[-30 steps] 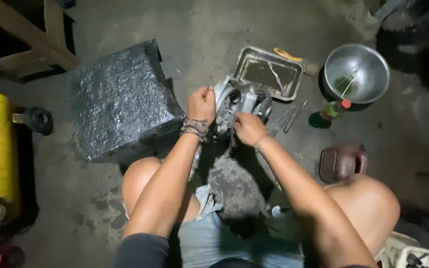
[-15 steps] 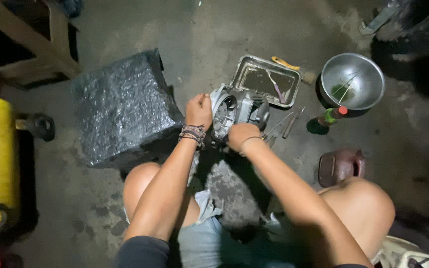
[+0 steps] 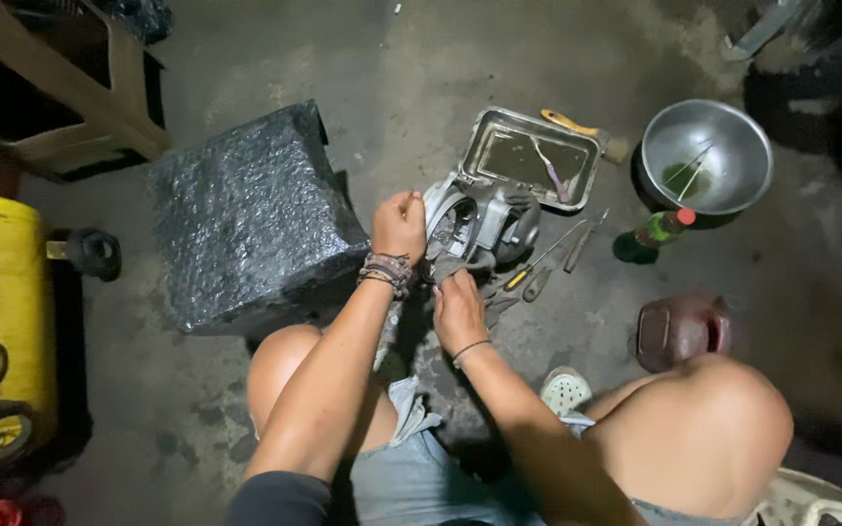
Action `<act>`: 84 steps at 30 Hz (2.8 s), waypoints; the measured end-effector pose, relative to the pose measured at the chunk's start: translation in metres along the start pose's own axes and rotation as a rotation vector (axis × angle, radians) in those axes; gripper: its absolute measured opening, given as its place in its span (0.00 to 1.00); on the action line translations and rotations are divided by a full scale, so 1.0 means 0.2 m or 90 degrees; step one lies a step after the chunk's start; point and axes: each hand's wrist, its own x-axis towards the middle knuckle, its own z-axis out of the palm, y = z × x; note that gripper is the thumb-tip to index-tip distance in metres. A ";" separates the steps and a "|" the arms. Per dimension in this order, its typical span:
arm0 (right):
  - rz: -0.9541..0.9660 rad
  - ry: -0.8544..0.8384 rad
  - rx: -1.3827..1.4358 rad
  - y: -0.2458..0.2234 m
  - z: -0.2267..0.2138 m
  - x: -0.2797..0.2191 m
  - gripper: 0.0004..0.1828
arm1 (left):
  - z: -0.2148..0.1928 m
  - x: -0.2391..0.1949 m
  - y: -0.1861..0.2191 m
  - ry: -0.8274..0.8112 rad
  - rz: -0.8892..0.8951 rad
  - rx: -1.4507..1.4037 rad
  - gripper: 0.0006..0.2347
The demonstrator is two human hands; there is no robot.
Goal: The person sits on the floor and cleans a disassembled engine casing using a rag. They wipe the exterior and interior surfaces of the metal part, focusing on the circular opening and surrounding areas.
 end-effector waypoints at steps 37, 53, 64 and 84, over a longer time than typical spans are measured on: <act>0.598 -0.049 0.983 0.55 0.10 -0.09 0.20 | -0.11 0.00 -0.05 -0.001 0.071 -0.030 0.15; 0.024 -0.010 -0.019 -0.07 0.03 -0.09 0.05 | -0.09 -0.04 -0.08 0.058 0.002 0.001 0.15; -0.020 0.093 0.051 -0.03 0.00 -0.12 0.03 | -0.04 -0.06 0.01 0.092 0.021 0.005 0.15; 0.033 0.102 0.159 -0.01 -0.04 -0.04 0.17 | -0.03 -0.06 -0.01 0.090 0.015 0.030 0.14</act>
